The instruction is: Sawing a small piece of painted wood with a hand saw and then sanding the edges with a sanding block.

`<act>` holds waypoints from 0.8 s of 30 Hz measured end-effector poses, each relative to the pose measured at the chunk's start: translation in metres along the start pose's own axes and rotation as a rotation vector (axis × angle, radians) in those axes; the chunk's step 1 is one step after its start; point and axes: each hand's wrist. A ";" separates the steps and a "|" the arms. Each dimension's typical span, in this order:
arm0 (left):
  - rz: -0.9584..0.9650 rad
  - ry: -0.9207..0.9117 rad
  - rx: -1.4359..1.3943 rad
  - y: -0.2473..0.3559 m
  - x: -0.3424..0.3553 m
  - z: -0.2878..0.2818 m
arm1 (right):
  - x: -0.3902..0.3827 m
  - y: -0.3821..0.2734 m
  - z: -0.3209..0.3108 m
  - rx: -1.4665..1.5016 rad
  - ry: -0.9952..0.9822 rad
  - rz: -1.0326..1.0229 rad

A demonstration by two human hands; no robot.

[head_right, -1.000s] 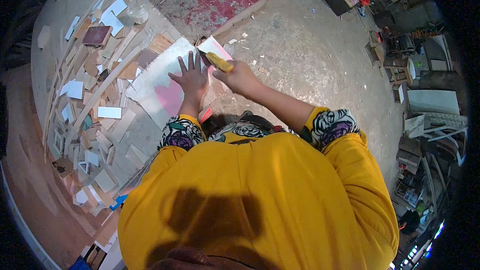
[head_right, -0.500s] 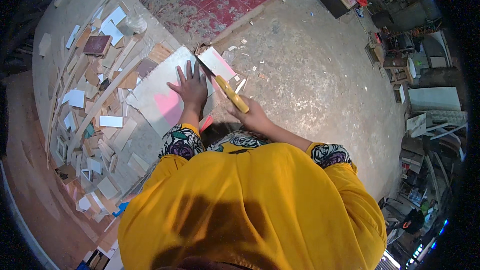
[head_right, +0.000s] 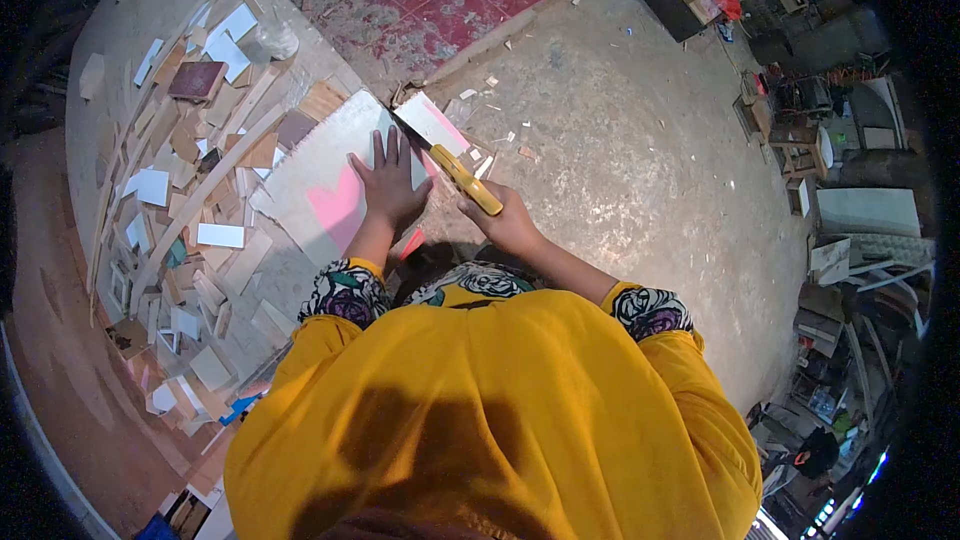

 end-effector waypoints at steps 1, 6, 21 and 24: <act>-0.003 0.023 0.010 0.001 0.000 0.000 | 0.000 -0.006 -0.002 0.011 -0.002 0.010; -0.037 0.006 0.009 0.002 0.000 -0.007 | -0.001 -0.014 0.003 -0.062 -0.008 -0.062; -0.122 -0.068 -0.003 0.005 0.005 -0.017 | -0.026 0.054 0.012 -0.099 -0.153 -0.205; -0.108 -0.017 -0.049 0.004 0.003 -0.014 | -0.041 0.043 -0.002 -0.133 -0.129 -0.131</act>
Point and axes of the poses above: each hand's wrist, its own x-axis towards the middle knuckle, its own z-axis out of the palm, y = z × x, and after that the axes turned 2 degrees about y, right-handed
